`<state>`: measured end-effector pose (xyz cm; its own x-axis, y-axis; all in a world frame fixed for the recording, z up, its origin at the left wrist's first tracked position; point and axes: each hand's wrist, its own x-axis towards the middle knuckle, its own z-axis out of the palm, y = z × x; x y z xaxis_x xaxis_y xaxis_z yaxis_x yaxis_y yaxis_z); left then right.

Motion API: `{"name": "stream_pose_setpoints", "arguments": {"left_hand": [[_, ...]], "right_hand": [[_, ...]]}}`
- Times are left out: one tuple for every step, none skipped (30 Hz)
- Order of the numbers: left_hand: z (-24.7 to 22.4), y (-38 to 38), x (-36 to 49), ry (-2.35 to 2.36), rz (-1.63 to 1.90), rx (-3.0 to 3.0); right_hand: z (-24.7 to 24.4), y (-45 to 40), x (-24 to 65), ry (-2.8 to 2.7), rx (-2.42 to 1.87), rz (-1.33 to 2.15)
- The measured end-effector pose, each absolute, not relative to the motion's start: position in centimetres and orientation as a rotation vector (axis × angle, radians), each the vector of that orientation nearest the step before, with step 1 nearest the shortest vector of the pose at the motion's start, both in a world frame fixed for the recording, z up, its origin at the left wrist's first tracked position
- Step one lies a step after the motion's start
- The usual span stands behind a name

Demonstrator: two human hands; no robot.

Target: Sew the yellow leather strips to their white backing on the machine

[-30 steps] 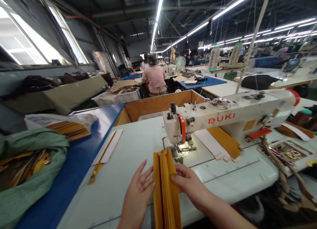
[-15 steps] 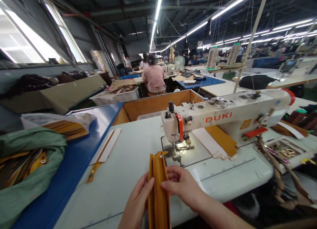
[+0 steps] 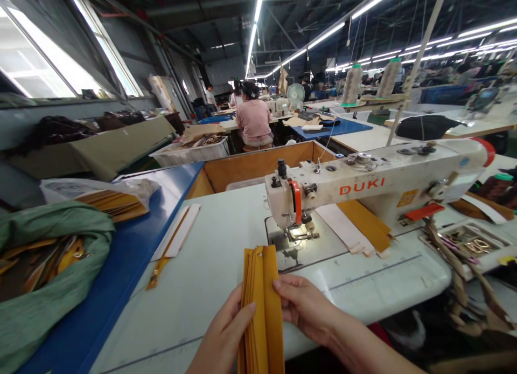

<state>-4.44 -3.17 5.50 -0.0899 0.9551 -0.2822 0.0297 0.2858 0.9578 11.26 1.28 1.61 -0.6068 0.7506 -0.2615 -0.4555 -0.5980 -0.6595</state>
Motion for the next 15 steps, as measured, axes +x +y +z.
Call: {"name": "stream_pose_setpoints", "arguments": {"left_hand": [[5.4,-3.3,-4.7,1.423,1.027,0.924],[5.3,-3.5,-4.9,1.42,1.023,0.862],[5.2,-3.6,-5.1,1.418,1.016,0.797],[5.1,-3.7,-5.3,1.414,1.007,0.735],[5.1,-3.8,-5.4,1.409,1.001,0.678],[5.1,-3.8,-5.5,1.401,0.999,0.629],[5.2,-3.8,-5.6,1.387,0.997,0.593],[5.3,-3.7,-5.6,1.368,0.996,0.566],[5.4,-3.7,-5.6,1.347,0.996,0.549],[5.6,-3.6,-5.6,1.327,0.994,0.538],[5.7,-3.6,-5.6,1.311,0.988,0.533],[5.9,-3.6,-5.5,1.298,0.979,0.531],[6.0,-3.5,-5.5,1.289,0.972,0.527],[6.1,-3.5,-5.5,1.281,0.968,0.523],[6.1,-3.6,-5.5,1.271,0.964,0.519]], "right_hand": [[1.6,1.3,11.3,-0.696,-0.674,2.221],[1.6,1.4,11.3,-0.681,-0.66,2.233],[1.5,1.4,11.3,-0.666,-0.652,2.241],[1.5,1.4,11.3,-0.65,-0.648,2.247],[1.5,1.5,11.3,-0.634,-0.647,2.25],[1.5,1.5,11.3,-0.62,-0.648,2.252],[1.4,1.5,11.3,-0.609,-0.649,2.252],[1.4,1.6,11.3,-0.601,-0.648,2.252],[1.4,1.6,11.3,-0.596,-0.647,2.251],[1.4,1.6,11.3,-0.597,-0.648,2.25],[1.4,1.6,11.3,-0.603,-0.648,2.249],[1.4,1.6,11.3,-0.613,-0.648,2.248],[1.3,1.6,11.3,-0.625,-0.647,2.247],[1.3,1.7,11.3,-0.637,-0.647,2.246],[1.2,1.7,11.3,-0.646,-0.65,2.244]]}}
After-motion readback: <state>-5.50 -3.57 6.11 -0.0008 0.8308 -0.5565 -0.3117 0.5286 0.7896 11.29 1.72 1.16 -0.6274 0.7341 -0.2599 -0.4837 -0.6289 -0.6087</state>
